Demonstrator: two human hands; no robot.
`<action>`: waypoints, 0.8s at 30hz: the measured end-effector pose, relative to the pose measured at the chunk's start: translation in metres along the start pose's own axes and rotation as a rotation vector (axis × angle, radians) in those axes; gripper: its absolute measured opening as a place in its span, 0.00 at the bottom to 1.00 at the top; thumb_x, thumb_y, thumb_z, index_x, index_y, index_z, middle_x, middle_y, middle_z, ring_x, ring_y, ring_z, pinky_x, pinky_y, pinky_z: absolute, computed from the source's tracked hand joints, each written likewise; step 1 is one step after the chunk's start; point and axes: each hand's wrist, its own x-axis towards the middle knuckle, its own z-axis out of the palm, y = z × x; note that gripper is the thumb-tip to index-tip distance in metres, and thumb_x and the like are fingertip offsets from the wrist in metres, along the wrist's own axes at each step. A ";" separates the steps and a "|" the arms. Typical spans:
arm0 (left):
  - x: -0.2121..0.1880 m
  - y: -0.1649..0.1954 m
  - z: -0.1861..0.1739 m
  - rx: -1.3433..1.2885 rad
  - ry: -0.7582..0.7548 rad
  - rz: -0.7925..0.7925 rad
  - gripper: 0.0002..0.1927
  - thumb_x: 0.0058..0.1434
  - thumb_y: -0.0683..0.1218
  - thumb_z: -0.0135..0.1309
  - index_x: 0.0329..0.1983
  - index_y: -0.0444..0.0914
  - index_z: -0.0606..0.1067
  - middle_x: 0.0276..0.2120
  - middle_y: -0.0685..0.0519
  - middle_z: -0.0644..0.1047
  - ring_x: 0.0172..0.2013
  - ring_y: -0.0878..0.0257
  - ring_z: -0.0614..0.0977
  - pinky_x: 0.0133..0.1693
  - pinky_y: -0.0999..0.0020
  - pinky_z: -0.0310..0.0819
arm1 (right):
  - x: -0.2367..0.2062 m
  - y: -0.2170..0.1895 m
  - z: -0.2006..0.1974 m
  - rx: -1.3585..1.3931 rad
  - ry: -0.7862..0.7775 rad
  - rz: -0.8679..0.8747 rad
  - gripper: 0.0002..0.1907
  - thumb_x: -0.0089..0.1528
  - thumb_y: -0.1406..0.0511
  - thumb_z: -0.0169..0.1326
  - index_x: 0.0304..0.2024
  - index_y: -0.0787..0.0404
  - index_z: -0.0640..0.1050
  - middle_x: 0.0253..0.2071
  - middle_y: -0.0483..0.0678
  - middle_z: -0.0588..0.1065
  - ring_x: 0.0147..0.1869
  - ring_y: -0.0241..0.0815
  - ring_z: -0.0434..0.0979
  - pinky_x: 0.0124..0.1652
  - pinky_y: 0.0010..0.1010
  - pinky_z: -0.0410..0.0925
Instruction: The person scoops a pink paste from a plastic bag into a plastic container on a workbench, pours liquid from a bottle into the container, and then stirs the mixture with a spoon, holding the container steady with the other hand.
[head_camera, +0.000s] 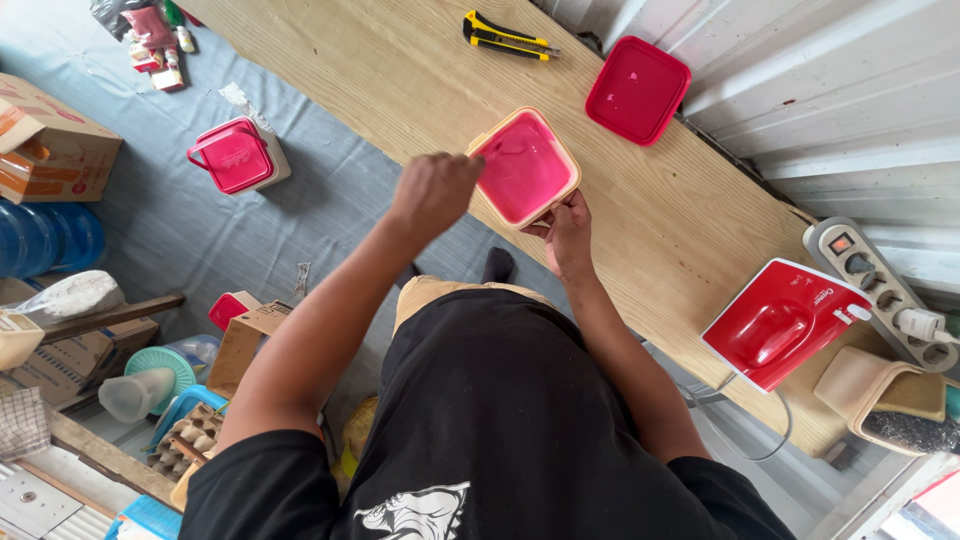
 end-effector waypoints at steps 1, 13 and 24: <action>0.001 0.003 0.003 0.019 -0.076 -0.002 0.07 0.61 0.40 0.52 0.37 0.34 0.80 0.28 0.45 0.81 0.32 0.48 0.84 0.32 0.53 0.76 | 0.000 0.000 0.000 0.015 -0.014 -0.010 0.11 0.68 0.74 0.36 0.50 0.65 0.69 0.46 0.56 0.78 0.45 0.47 0.85 0.42 0.41 0.81; 0.015 -0.009 -0.017 -0.278 0.006 -0.129 0.08 0.62 0.43 0.52 0.37 0.36 0.81 0.27 0.44 0.80 0.30 0.44 0.82 0.33 0.51 0.75 | 0.003 0.000 -0.001 -0.002 0.011 -0.005 0.09 0.69 0.73 0.36 0.48 0.62 0.69 0.44 0.54 0.78 0.44 0.45 0.85 0.42 0.41 0.82; 0.034 -0.012 -0.014 -0.563 -0.272 -0.313 0.09 0.57 0.46 0.56 0.34 0.37 0.83 0.29 0.42 0.81 0.32 0.47 0.82 0.36 0.54 0.75 | 0.004 0.001 -0.002 -0.013 0.008 -0.017 0.10 0.69 0.74 0.37 0.48 0.64 0.69 0.43 0.55 0.78 0.43 0.46 0.85 0.41 0.42 0.81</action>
